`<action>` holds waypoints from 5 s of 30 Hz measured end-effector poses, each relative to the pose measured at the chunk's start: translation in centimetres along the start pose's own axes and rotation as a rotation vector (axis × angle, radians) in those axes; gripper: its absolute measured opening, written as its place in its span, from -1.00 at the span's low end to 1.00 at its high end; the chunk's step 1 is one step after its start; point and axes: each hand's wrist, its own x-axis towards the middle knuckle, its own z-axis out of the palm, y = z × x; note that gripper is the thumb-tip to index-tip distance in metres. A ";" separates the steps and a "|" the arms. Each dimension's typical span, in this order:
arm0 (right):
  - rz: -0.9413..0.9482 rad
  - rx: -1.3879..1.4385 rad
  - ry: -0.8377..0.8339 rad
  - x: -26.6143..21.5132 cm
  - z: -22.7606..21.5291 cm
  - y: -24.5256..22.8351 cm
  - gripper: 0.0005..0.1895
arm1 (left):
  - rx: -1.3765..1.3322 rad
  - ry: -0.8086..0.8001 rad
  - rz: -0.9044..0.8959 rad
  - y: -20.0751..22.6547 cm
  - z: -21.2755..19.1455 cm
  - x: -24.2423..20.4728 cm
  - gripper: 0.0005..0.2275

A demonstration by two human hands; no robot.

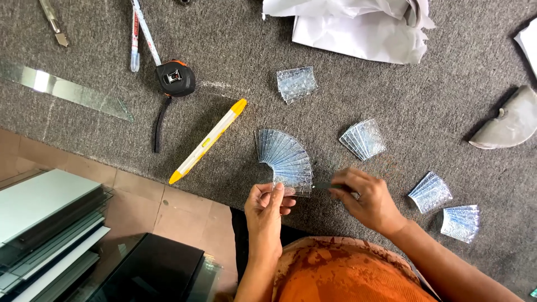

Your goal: The person picks up small rectangular glass pieces and uses a spirit level to check their flatness. They repeatedly place the level on the glass, observe the bubble, and then set the level aside. The person then fans out stacks of glass pieces and continues handling them on the table.

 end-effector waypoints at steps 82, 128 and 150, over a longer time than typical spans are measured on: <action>0.236 -0.280 0.384 -7.6 -2.3 -3.5 -0.76 | 1.556 0.272 1.148 11.4 -12.3 13.1 -0.77; 0.779 0.817 0.810 -3.2 5.6 -10.5 -0.56 | 0.448 -0.490 0.215 11.4 -7.6 2.3 -0.63; 0.840 0.853 0.865 -1.7 5.9 -10.1 -0.51 | 0.753 -0.532 0.236 13.1 -7.3 4.5 -0.63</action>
